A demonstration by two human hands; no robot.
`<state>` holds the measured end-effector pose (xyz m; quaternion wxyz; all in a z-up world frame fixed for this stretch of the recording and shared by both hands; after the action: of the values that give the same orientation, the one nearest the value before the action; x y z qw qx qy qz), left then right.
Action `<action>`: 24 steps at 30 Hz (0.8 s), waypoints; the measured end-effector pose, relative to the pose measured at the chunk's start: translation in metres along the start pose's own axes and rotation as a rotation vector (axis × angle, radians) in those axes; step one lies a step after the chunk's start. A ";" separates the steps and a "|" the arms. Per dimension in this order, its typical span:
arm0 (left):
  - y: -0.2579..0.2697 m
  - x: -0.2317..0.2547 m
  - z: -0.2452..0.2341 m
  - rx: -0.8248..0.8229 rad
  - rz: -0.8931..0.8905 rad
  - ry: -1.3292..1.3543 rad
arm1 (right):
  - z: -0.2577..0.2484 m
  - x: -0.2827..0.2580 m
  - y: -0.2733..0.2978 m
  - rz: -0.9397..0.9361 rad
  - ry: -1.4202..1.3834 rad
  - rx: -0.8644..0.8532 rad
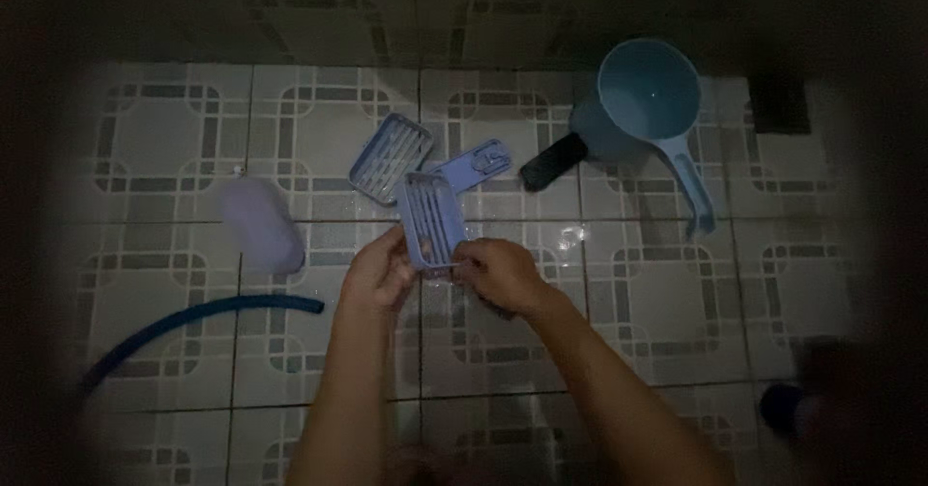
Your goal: The person disassembles a plastic soap dish, scrubs the components with a steel wool pad and water, rinses the parts, and then wipes the bathroom wall before reassembling the dish.
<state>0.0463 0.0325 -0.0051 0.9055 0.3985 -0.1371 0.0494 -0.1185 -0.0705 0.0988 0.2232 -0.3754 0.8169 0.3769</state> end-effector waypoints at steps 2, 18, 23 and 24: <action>-0.011 0.003 -0.016 -0.068 -0.001 -0.030 | 0.005 0.012 -0.006 -0.069 -0.194 -0.006; 0.005 -0.005 0.018 -0.031 0.117 -0.310 | 0.009 -0.008 -0.005 -0.092 -0.144 0.139; 0.048 0.010 0.051 0.098 0.730 -1.056 | -0.032 0.002 -0.011 -0.076 -0.340 -0.168; 0.056 0.006 0.058 0.002 1.089 -1.257 | -0.039 0.005 -0.011 -0.075 -0.353 -0.181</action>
<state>0.0290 0.0274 0.0735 0.5089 0.2307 -0.7911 0.2490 -0.1157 -0.1078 0.1147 0.3419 -0.3521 0.7135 0.5001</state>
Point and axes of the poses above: each hand's wrist, its own y-axis away from the middle knuckle, its own z-axis out of the palm, x = y × z, the point moved 2 cm from there along -y, towards the middle knuckle, and after that the axes turned 4 degrees about -x, right-handed, at the moved point
